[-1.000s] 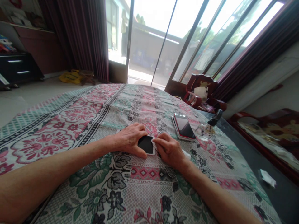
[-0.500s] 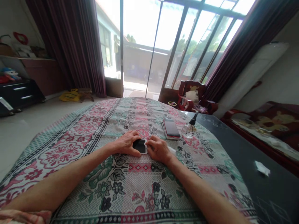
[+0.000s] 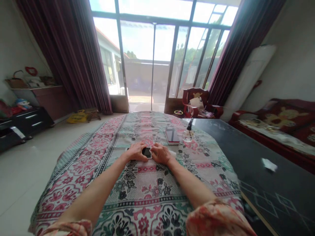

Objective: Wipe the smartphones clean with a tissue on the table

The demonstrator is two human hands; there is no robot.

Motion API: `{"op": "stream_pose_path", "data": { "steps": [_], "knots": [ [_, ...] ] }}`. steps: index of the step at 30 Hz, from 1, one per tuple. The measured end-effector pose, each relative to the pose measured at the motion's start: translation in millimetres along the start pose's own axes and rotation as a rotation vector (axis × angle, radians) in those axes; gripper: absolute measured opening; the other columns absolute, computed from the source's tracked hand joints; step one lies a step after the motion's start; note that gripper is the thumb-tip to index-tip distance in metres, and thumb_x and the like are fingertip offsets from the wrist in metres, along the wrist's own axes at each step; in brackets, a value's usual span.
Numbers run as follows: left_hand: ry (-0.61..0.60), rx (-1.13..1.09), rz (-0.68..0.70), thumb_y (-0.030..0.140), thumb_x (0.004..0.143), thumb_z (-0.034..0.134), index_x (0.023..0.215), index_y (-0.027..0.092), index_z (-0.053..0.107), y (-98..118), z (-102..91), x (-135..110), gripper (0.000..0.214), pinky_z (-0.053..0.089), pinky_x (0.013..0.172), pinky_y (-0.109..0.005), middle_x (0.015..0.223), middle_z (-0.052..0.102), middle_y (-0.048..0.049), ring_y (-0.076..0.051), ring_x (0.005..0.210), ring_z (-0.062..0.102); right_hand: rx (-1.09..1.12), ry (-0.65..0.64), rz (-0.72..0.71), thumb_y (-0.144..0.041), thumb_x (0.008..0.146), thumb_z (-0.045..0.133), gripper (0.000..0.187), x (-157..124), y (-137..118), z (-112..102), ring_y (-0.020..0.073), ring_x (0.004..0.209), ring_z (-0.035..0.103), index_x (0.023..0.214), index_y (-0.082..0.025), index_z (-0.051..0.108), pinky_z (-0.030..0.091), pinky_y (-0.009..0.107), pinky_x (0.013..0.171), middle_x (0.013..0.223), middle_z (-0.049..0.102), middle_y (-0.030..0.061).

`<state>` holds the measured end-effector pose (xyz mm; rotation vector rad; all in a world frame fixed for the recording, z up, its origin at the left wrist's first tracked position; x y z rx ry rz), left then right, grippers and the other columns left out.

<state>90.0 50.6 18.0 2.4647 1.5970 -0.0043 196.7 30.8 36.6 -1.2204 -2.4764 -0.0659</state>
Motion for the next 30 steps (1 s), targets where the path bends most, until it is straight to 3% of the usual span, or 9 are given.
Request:
{"op": "stream_pose_path", "data": {
  "steps": [7,16,30],
  "knots": [
    [-0.040,0.039,-0.058,0.050,0.062,0.067,0.118,0.023,0.056,4.0,1.5,2.8,0.064,0.044,0.094,-0.037,0.123,0.054,-0.0076,-0.029,0.112,0.054,0.010,-0.040,0.071,-0.030,0.087,0.053,0.019,-2.3,4.9,2.5,0.0176,0.092,0.059,0.093,-0.023,0.069,0.045,0.025,0.079,0.099,0.063,0.0060],
    [-0.025,0.037,0.009,0.047,0.058,0.069,0.108,0.020,0.061,12.3,-8.3,3.3,0.058,0.046,0.089,-0.034,0.114,0.057,-0.0085,-0.028,0.103,0.057,0.028,-0.021,0.051,-0.028,0.088,0.052,0.017,-3.1,2.9,-1.3,0.0159,0.092,0.058,0.094,-0.023,0.068,0.044,0.024,0.079,0.098,0.062,0.0050],
    [0.174,-0.091,0.060,0.043,0.061,0.069,0.118,0.022,0.058,0.2,-0.6,-5.1,0.062,0.039,0.098,-0.035,0.127,0.053,-0.0078,-0.029,0.115,0.051,0.154,0.054,-0.004,-0.022,0.085,0.056,0.013,-2.3,10.1,1.0,0.0147,0.087,0.057,0.093,-0.023,0.066,0.044,0.023,0.076,0.092,0.060,0.0026]
  ]
}}
Point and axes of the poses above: each hand's wrist, its own x-axis towards the middle knuckle, its own z-axis out of the palm, y = z × x, the point moved 9 cm from there along x, towards the middle knuckle
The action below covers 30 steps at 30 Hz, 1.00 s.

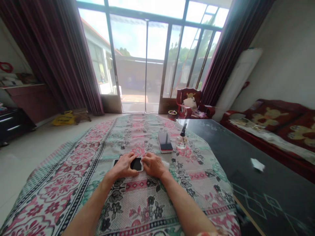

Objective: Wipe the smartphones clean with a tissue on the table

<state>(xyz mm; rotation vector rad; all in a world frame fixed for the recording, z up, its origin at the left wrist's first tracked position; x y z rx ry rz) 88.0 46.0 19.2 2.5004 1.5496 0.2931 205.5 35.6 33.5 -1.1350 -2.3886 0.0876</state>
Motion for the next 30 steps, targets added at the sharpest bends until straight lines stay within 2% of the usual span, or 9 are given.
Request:
{"op": "stream_pose_path", "data": {
  "steps": [8,12,14,19,23,30],
  "knots": [
    [0.017,-0.005,0.012,0.048,0.059,0.071,0.120,0.020,0.059,-6.8,2.3,3.4,0.069,0.038,0.101,-0.039,0.132,0.053,-0.0094,-0.032,0.118,0.050,0.070,0.049,-0.015,-0.021,0.088,0.054,0.014,-0.5,-1.8,-1.4,0.0143,0.088,0.057,0.089,-0.022,0.068,0.044,0.023,0.078,0.089,0.060,0.0031],
    [0.007,-0.025,0.021,0.049,0.057,0.073,0.120,0.023,0.059,-8.0,3.3,4.8,0.069,0.038,0.100,-0.037,0.131,0.053,-0.0076,-0.030,0.116,0.052,0.082,0.018,-0.077,-0.017,0.083,0.057,0.013,-2.3,-10.3,2.2,0.0142,0.086,0.056,0.086,-0.022,0.069,0.043,0.023,0.077,0.088,0.060,0.0027],
    [0.000,-0.028,0.010,0.049,0.057,0.073,0.120,0.022,0.059,-8.4,2.6,4.7,0.070,0.038,0.101,-0.036,0.132,0.052,-0.0081,-0.031,0.117,0.051,0.076,0.011,-0.074,-0.018,0.085,0.055,0.014,-1.5,-11.5,2.7,0.0142,0.088,0.056,0.087,-0.022,0.069,0.042,0.022,0.078,0.089,0.060,0.0027],
    [-0.029,-0.031,-0.029,0.048,0.058,0.073,0.119,0.025,0.060,-7.3,-0.1,3.5,0.067,0.036,0.103,-0.036,0.132,0.052,-0.0055,-0.031,0.120,0.048,-0.004,0.014,0.117,-0.025,0.092,0.050,0.018,7.3,4.1,4.4,0.0147,0.089,0.054,0.087,-0.023,0.067,0.040,0.023,0.079,0.091,0.059,0.0032],
    [-0.007,-0.045,-0.007,0.048,0.057,0.075,0.119,0.022,0.060,-3.9,-3.6,2.5,0.068,0.037,0.102,-0.035,0.131,0.053,-0.0070,-0.030,0.118,0.050,-0.087,0.015,0.232,-0.031,0.095,0.047,0.023,12.3,13.0,7.5,0.0148,0.085,0.053,0.085,-0.023,0.066,0.038,0.023,0.075,0.090,0.057,0.0035],
    [-0.010,-0.039,-0.010,0.050,0.058,0.075,0.118,0.023,0.061,-6.3,-1.2,2.4,0.067,0.037,0.102,-0.035,0.130,0.053,-0.0060,-0.031,0.120,0.048,-0.077,0.013,0.120,-0.024,0.092,0.049,0.020,10.8,-0.3,7.7,0.0141,0.083,0.053,0.080,-0.021,0.065,0.038,0.023,0.073,0.089,0.057,0.0034]
  ]
}}
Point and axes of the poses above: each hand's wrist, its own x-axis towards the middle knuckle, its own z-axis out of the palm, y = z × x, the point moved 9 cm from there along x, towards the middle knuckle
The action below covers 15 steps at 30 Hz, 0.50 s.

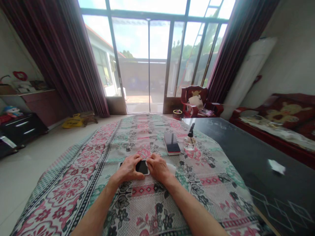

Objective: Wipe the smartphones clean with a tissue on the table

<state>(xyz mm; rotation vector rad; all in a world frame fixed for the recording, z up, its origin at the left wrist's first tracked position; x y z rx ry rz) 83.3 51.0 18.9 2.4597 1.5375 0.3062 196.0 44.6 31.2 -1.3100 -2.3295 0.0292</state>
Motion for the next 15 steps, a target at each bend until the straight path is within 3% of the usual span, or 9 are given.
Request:
{"op": "stream_pose_path", "data": {
  "steps": [10,15],
  "knots": [
    [0.003,0.004,0.004,0.050,0.059,0.075,0.117,0.023,0.060,3.6,-3.8,-2.0,0.066,0.037,0.102,-0.036,0.130,0.054,-0.0068,-0.031,0.118,0.049,0.063,-0.099,-0.090,-0.020,0.087,0.052,0.020,-12.0,-17.5,-8.6,0.0141,0.084,0.053,0.073,-0.020,0.067,0.038,0.022,0.071,0.085,0.058,0.0028],
    [-0.033,0.005,0.037,0.051,0.057,0.075,0.123,0.024,0.057,4.0,-5.1,-4.9,0.073,0.032,0.106,-0.040,0.136,0.050,-0.0072,-0.033,0.125,0.044,0.082,-0.131,-0.086,-0.019,0.088,0.051,0.021,-9.1,-16.6,-8.3,0.0135,0.083,0.054,0.079,-0.022,0.070,0.037,0.022,0.071,0.086,0.059,0.0027]
  ]
}}
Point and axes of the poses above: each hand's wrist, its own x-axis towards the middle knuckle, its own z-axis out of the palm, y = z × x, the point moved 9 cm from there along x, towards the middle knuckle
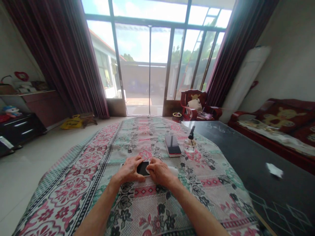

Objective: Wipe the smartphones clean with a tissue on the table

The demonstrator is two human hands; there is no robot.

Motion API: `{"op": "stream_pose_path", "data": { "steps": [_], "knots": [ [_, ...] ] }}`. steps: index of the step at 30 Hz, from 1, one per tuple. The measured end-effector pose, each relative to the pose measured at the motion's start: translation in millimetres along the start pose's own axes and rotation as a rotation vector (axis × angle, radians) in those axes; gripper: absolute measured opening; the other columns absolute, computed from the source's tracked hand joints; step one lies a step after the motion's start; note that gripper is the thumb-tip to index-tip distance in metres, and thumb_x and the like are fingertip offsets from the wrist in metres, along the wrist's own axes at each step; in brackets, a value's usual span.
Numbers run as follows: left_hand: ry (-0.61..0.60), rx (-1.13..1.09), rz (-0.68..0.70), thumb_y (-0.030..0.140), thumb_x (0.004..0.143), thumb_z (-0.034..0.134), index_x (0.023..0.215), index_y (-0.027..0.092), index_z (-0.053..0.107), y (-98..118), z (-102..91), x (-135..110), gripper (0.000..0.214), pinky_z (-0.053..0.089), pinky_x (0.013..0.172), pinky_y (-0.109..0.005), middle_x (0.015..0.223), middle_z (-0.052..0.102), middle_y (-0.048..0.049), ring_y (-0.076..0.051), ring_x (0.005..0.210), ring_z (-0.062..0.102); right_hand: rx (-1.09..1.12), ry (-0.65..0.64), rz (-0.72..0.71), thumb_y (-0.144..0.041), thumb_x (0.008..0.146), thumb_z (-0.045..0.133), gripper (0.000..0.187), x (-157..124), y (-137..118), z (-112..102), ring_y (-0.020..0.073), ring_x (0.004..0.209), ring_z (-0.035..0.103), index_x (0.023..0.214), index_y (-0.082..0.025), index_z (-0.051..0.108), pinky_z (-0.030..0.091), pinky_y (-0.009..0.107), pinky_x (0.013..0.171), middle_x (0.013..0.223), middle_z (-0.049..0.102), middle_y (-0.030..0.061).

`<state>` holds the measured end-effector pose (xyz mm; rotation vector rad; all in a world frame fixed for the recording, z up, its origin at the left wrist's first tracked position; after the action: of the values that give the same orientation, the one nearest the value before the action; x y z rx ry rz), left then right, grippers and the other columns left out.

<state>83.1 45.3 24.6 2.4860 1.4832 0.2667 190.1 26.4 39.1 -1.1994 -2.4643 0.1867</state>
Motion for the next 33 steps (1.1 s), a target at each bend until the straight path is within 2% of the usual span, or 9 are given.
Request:
{"op": "stream_pose_path", "data": {
  "steps": [5,8,10,13,15,19,25,33],
  "knots": [
    [-0.080,0.034,-0.070,0.049,0.051,0.078,0.135,0.025,0.046,-16.4,-2.8,-10.8,0.094,0.025,0.110,-0.048,0.143,0.041,-0.0110,-0.035,0.133,0.034,-0.053,-0.017,0.065,-0.022,0.090,0.050,0.024,21.8,10.2,2.9,0.0138,0.082,0.055,0.077,-0.020,0.070,0.038,0.022,0.071,0.089,0.061,0.0044],
    [-0.123,0.036,-0.179,0.045,0.047,0.079,0.137,0.028,0.044,-35.5,-4.0,-19.3,0.098,0.029,0.107,-0.051,0.144,0.038,-0.0114,-0.037,0.133,0.032,-0.068,0.001,0.105,-0.023,0.092,0.048,0.026,30.5,18.3,6.0,0.0143,0.081,0.055,0.078,-0.020,0.070,0.039,0.023,0.071,0.088,0.061,0.0050],
    [-0.134,0.008,-0.213,0.041,0.048,0.078,0.135,0.028,0.046,-43.4,-4.6,-22.5,0.094,0.033,0.105,-0.047,0.144,0.037,-0.0105,-0.036,0.132,0.034,-0.053,0.060,0.108,-0.022,0.092,0.048,0.024,30.7,22.0,5.6,0.0145,0.084,0.055,0.082,-0.021,0.070,0.039,0.023,0.073,0.090,0.060,0.0048],
    [-0.118,-0.038,-0.191,0.038,0.051,0.075,0.130,0.026,0.051,-44.3,-7.4,-22.1,0.083,0.036,0.105,-0.038,0.140,0.042,-0.0082,-0.033,0.129,0.039,0.009,0.145,0.090,-0.021,0.091,0.051,0.019,26.4,25.1,4.3,0.0140,0.088,0.055,0.089,-0.023,0.070,0.040,0.021,0.078,0.094,0.060,0.0037],
    [-0.104,-0.053,-0.172,0.038,0.052,0.074,0.128,0.025,0.054,-42.2,-9.9,-21.1,0.079,0.036,0.106,-0.035,0.137,0.045,-0.0075,-0.032,0.128,0.041,0.043,0.157,0.090,-0.020,0.091,0.052,0.018,24.3,27.0,5.2,0.0137,0.088,0.055,0.090,-0.023,0.070,0.041,0.021,0.078,0.094,0.060,0.0035],
    [-0.058,-0.080,-0.176,0.038,0.054,0.074,0.126,0.023,0.055,-43.7,-13.6,-20.4,0.077,0.034,0.108,-0.034,0.140,0.044,-0.0073,-0.031,0.130,0.040,0.059,0.164,0.100,-0.018,0.089,0.053,0.017,24.3,28.9,5.7,0.0139,0.087,0.056,0.087,-0.022,0.070,0.042,0.021,0.076,0.093,0.060,0.0036],
    [0.092,-0.159,-0.183,0.039,0.060,0.074,0.133,0.018,0.049,-56.4,-11.1,-16.3,0.080,0.028,0.112,-0.036,0.144,0.041,-0.0108,-0.029,0.133,0.036,0.048,0.200,0.121,-0.018,0.089,0.052,0.017,24.2,31.5,3.8,0.0141,0.087,0.056,0.090,-0.021,0.069,0.042,0.021,0.079,0.091,0.060,0.0040],
    [0.100,-0.117,-0.193,0.046,0.058,0.077,0.137,0.020,0.043,-73.2,-9.4,-19.6,0.091,0.027,0.113,-0.035,0.146,0.038,-0.0104,-0.029,0.137,0.031,0.077,0.176,0.149,-0.017,0.089,0.052,0.017,24.2,33.6,2.4,0.0141,0.087,0.057,0.091,-0.020,0.069,0.042,0.021,0.079,0.092,0.061,0.0047]
  ]
}}
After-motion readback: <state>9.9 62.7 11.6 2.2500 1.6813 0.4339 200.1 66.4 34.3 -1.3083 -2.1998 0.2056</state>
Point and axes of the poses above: each hand's wrist, its own x-axis towards the middle knuckle, its own z-axis out of the palm, y = z × x, the point moved 9 cm from there along x, towards the middle knuckle
